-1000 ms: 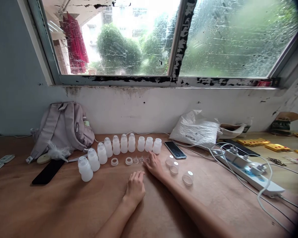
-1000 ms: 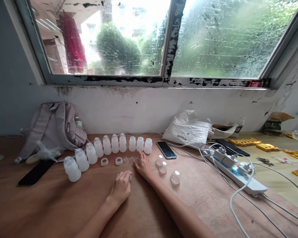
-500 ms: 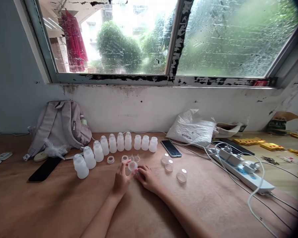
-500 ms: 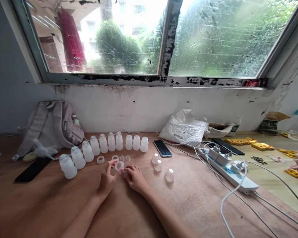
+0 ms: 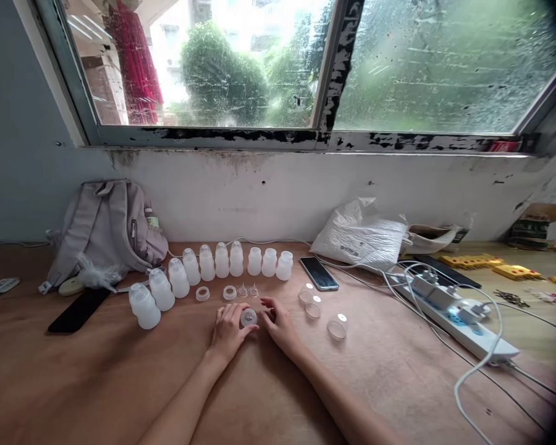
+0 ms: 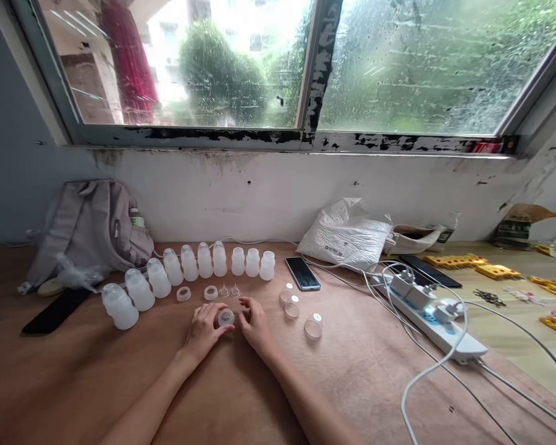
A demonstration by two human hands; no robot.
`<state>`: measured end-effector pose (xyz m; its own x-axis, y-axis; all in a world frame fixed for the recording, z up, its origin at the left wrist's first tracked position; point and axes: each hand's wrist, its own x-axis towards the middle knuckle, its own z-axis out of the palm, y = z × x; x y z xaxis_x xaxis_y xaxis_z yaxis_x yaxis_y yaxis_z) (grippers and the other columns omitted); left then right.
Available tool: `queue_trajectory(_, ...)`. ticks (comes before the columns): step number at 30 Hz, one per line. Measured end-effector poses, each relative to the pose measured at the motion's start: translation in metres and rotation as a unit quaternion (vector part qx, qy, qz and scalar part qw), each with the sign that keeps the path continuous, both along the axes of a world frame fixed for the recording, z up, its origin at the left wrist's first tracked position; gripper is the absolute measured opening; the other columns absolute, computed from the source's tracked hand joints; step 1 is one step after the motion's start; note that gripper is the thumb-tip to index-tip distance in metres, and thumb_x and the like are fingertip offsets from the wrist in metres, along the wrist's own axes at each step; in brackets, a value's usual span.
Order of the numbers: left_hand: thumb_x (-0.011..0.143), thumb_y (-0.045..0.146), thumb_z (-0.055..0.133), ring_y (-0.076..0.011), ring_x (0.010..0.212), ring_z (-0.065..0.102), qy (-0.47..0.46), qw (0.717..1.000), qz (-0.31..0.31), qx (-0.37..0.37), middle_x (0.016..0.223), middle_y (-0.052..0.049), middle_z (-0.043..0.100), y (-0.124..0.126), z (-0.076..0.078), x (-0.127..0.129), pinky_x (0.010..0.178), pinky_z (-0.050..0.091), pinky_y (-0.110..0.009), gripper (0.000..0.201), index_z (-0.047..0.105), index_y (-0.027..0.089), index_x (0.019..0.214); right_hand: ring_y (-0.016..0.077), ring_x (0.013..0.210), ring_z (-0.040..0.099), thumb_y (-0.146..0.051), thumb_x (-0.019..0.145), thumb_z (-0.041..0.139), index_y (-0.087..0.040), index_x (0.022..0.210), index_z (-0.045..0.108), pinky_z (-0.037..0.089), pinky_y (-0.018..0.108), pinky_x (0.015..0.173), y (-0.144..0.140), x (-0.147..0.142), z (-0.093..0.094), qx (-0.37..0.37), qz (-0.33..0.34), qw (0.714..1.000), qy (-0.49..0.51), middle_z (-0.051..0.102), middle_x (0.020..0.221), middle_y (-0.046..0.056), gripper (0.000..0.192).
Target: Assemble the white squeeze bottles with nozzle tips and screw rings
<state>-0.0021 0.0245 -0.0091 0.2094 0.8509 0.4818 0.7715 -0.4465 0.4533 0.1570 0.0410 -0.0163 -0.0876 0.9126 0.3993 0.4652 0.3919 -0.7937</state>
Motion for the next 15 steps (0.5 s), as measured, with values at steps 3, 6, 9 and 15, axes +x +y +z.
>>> queue_trajectory(3, 0.064, 0.035, 0.068, -0.0211, 0.092, 0.052, 0.009, 1.000, -0.004, -0.023, 0.097, -0.002, 0.061, 0.0010, -0.0011, -0.0003, 0.082, 0.035, -0.035, 0.041, 0.053, 0.022, 0.099, 0.0197, 0.091, 0.056, -0.022, 0.074, 0.048, -0.018, 0.098, 0.053, 0.045, 0.035, 0.080, -0.0008, 0.0001, 0.0016, 0.007, -0.002, 1.000, -0.013, 0.060, 0.095, 0.007, 0.025)
queue_trajectory(6, 0.064, 0.035, 0.068, -0.0214, 0.093, 0.051, 0.016, 0.999, -0.017, -0.041, 0.098, -0.002, 0.060, 0.0014, -0.0026, 0.0005, 0.081, 0.035, -0.035, 0.041, 0.053, 0.022, 0.100, 0.0198, 0.091, 0.056, -0.021, 0.074, 0.049, -0.018, 0.098, 0.054, 0.046, 0.034, 0.079, -0.0012, -0.0003, 0.0026, 0.012, -0.001, 1.000, -0.015, 0.060, 0.095, 0.007, 0.025)
queue_trajectory(9, 0.065, 0.034, 0.067, -0.0218, 0.094, 0.050, 0.010, 0.999, -0.024, -0.044, 0.101, -0.003, 0.059, 0.0013, -0.0037, 0.0012, 0.082, 0.034, -0.034, 0.044, 0.052, 0.022, 0.104, 0.0199, 0.089, 0.057, -0.020, 0.073, 0.048, -0.018, 0.097, 0.054, 0.046, 0.034, 0.078, -0.0010, -0.0011, 0.0017, 0.017, -0.001, 1.000, -0.014, 0.060, 0.094, 0.007, 0.025)
queue_trajectory(15, 0.079, 0.035, 0.050, -0.0198, 0.082, 0.053, -0.081, 0.994, -0.022, -0.068, 0.082, -0.002, 0.062, 0.0014, -0.0015, -0.0009, 0.077, 0.035, -0.031, 0.015, 0.058, 0.021, 0.080, 0.0191, 0.089, 0.055, -0.010, 0.069, 0.045, -0.018, 0.096, 0.054, 0.045, 0.034, 0.078, -0.0048, -0.0007, 0.0030, 0.024, 0.006, 0.999, -0.029, 0.060, 0.094, 0.007, 0.029)
